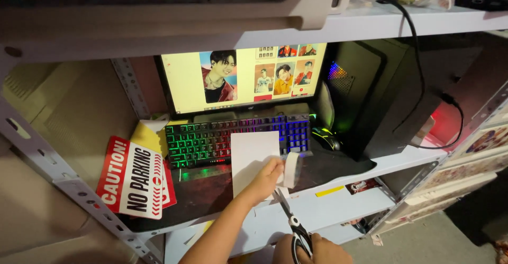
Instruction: Applying double-sided tape to the back of printed signs and cutting the tape to size using scissors.
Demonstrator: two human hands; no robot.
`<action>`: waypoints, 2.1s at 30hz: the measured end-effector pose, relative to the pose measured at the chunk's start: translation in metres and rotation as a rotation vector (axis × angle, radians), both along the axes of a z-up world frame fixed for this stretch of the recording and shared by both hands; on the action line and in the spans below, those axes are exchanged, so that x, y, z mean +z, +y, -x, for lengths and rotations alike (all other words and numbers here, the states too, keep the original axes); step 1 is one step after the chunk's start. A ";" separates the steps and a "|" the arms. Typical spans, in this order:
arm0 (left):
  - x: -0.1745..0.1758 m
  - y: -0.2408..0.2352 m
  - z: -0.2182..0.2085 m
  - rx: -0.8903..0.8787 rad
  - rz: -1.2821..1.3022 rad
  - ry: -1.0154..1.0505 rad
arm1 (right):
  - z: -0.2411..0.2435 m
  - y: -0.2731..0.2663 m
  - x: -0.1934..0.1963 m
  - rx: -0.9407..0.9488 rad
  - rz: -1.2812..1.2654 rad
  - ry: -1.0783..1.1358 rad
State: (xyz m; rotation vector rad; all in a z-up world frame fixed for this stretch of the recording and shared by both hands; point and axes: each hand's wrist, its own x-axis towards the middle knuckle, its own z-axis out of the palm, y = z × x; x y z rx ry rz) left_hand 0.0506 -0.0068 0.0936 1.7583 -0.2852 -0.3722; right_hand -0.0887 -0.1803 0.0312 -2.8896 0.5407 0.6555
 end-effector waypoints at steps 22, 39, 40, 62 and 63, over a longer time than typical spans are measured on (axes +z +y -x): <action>-0.002 -0.067 -0.031 -0.179 -0.707 -0.594 | -0.015 -0.039 -0.015 0.080 -0.147 -0.110; -0.088 0.205 0.079 0.499 -0.847 -1.121 | -0.021 -0.079 -0.081 -0.589 -1.447 -0.343; -0.079 0.193 0.082 0.494 -0.841 -1.124 | -0.023 -0.086 -0.089 -0.594 -1.445 -0.350; -0.052 0.001 0.054 0.263 -0.579 -1.415 | -0.043 -0.116 -0.012 -0.520 -0.795 -0.268; -0.049 0.002 0.056 0.263 -0.525 -1.412 | -0.044 -0.120 -0.020 -0.564 -0.898 -0.236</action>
